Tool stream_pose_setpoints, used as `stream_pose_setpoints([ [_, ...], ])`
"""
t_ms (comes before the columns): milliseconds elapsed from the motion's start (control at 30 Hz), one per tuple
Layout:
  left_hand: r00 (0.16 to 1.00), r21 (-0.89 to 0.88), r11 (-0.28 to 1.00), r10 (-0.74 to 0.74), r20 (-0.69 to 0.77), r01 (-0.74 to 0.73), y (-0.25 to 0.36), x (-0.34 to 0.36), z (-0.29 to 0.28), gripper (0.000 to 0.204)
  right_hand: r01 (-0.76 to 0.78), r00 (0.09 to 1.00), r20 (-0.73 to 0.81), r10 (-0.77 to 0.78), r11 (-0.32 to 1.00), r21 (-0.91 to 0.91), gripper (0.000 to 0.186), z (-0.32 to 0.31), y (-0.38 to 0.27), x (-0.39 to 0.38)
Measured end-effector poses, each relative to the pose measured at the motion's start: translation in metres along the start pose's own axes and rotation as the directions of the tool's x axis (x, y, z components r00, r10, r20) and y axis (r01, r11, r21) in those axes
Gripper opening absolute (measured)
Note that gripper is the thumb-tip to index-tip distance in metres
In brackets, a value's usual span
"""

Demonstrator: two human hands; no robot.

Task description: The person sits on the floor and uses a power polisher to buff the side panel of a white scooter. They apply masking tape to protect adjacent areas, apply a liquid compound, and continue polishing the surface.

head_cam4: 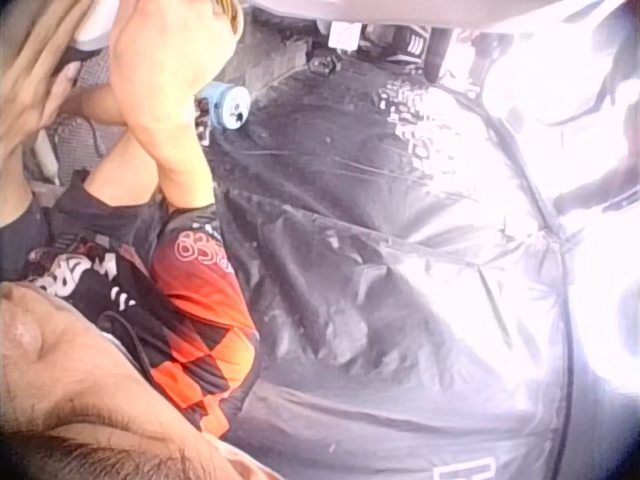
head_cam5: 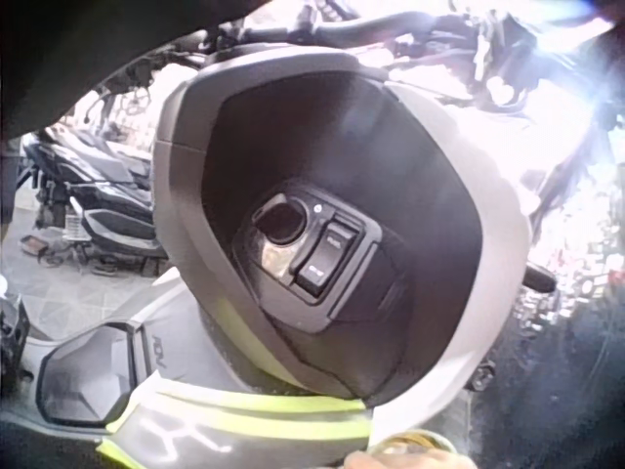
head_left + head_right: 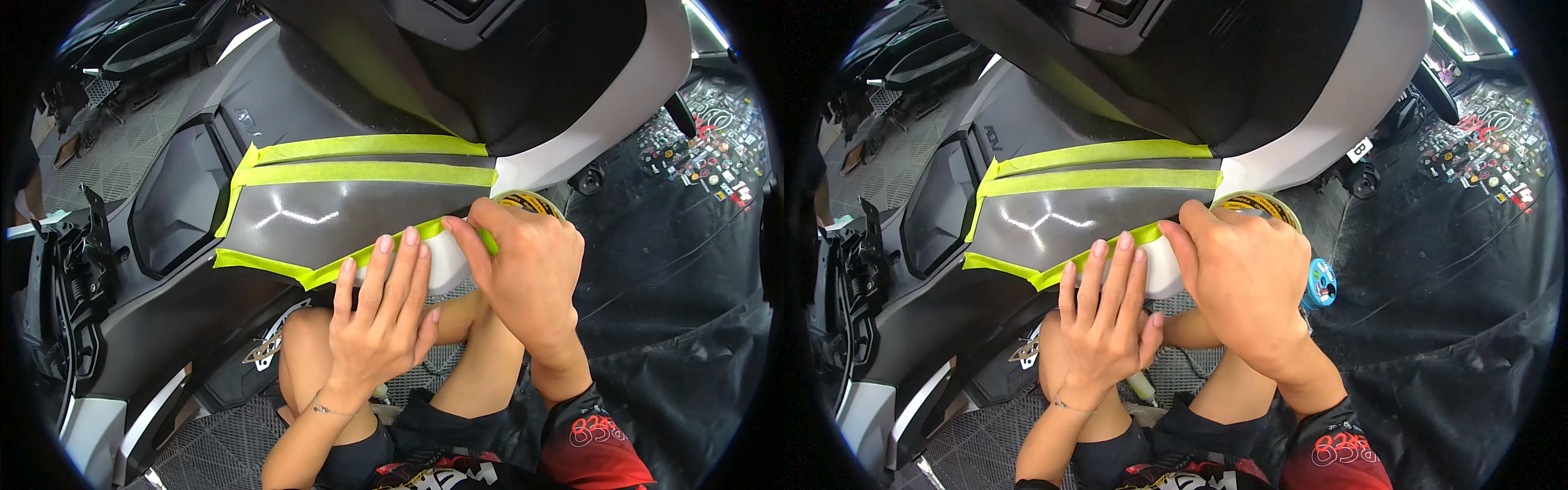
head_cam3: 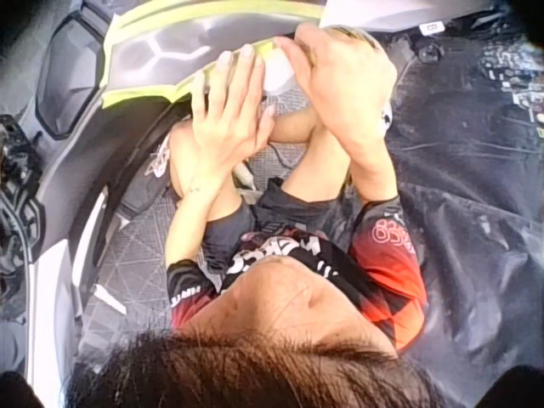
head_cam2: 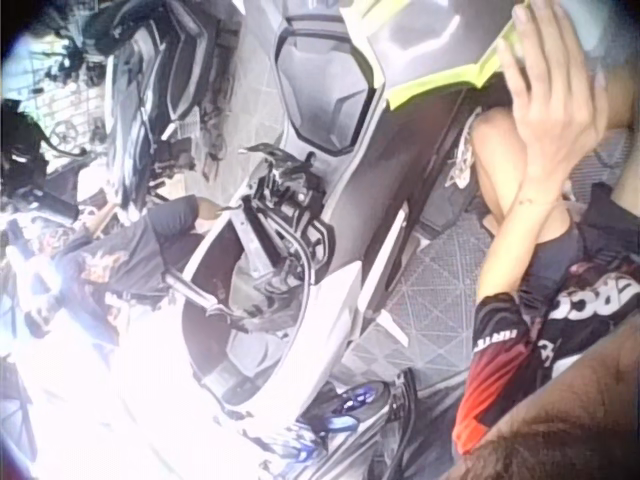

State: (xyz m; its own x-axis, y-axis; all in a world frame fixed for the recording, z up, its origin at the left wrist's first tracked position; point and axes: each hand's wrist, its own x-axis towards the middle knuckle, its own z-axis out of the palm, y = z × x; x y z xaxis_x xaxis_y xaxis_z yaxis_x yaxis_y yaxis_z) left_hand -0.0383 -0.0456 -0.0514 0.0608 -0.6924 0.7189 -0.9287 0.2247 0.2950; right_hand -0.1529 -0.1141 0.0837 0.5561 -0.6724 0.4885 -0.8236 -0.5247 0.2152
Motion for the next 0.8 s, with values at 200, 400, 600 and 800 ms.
stream_pose_setpoints([
  [200,1.0,-0.04,0.999,-0.003,0.027,0.004,0.0,-0.002,0.001,0.058,0.003,0.996,0.088,-0.004,1.0,0.002,0.027,-0.008,0.003,0.004],
  [400,1.0,-0.054,0.999,0.003,0.0,-0.003,-0.001,0.005,0.005,0.059,-0.022,0.997,0.073,0.021,1.0,0.005,0.026,-0.006,0.004,0.009],
  [600,0.999,-0.088,0.995,0.039,0.004,-0.038,0.0,0.008,0.004,0.06,-0.044,0.997,0.063,0.046,0.999,-0.024,0.026,-0.004,0.001,0.01],
  [800,0.999,-0.122,0.992,0.028,0.042,-0.023,0.011,0.017,0.004,0.064,-0.065,0.995,0.073,0.068,0.997,-0.043,0.025,0.0,0.0,0.009],
])
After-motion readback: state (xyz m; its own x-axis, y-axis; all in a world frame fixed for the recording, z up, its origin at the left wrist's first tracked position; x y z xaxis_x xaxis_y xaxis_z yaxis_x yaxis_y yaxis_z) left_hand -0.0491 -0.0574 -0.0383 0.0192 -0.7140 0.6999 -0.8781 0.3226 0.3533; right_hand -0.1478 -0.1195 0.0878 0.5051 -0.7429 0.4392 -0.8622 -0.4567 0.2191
